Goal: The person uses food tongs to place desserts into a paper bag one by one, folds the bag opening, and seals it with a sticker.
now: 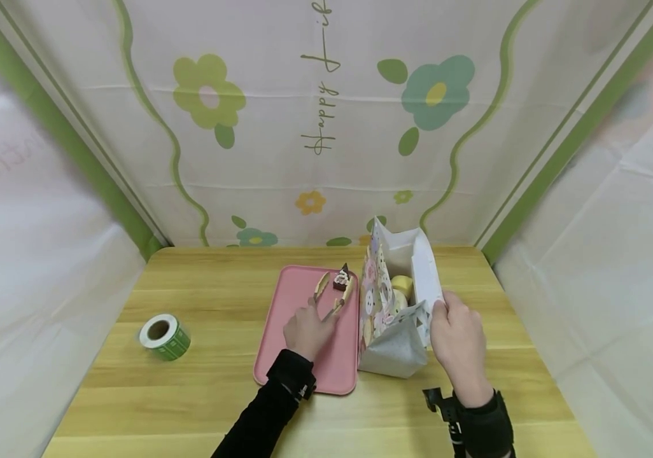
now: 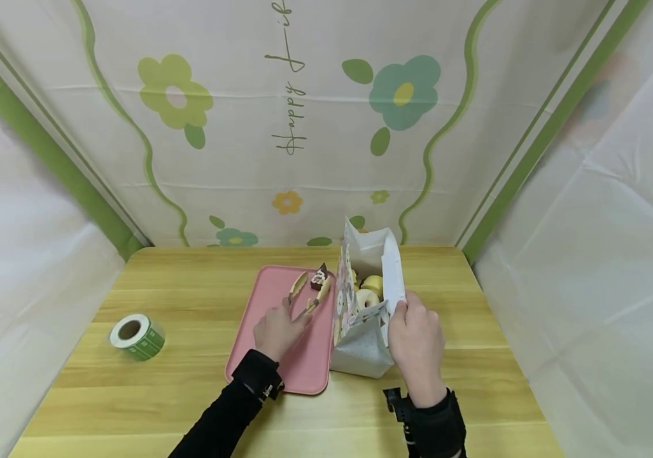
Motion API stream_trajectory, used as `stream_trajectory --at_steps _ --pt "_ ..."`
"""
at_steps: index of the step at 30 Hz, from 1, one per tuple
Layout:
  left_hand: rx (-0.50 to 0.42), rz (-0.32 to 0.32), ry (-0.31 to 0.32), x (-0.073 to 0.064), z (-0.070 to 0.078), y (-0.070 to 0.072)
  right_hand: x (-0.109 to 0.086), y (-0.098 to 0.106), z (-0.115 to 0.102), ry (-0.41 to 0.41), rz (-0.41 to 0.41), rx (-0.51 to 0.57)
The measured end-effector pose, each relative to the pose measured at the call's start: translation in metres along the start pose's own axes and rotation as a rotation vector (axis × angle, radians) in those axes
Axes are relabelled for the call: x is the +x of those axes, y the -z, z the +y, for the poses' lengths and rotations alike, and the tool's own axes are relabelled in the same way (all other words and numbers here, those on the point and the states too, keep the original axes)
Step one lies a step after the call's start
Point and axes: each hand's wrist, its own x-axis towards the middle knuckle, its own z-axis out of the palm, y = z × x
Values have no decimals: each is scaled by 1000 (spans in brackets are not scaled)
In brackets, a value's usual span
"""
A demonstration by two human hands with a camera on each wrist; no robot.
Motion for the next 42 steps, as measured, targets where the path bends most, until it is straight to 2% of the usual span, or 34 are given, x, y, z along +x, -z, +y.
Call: stream_trajectory --at_steps 3,8,16,21,29,35,42 --pt "33 -3 -7 0 2 0 0 -1 0 1 5 -1" --pt "54 -12 -58 1 1 -5 0 -2 0 6 13 -3" --pt "62 34 -87 1 -7 -6 -1 -4 1 8 17 4" --pt "39 23 -83 0 -12 -3 -1 -4 0 7 17 8" --pt "39 41 -37 3 -22 4 -1 -4 -1 0 18 1" --pt "35 48 -54 7 -30 9 -1 -4 -2 -6 14 -1" --pt "-45 28 -65 5 -35 18 -1 -4 -2 -1 9 -2"
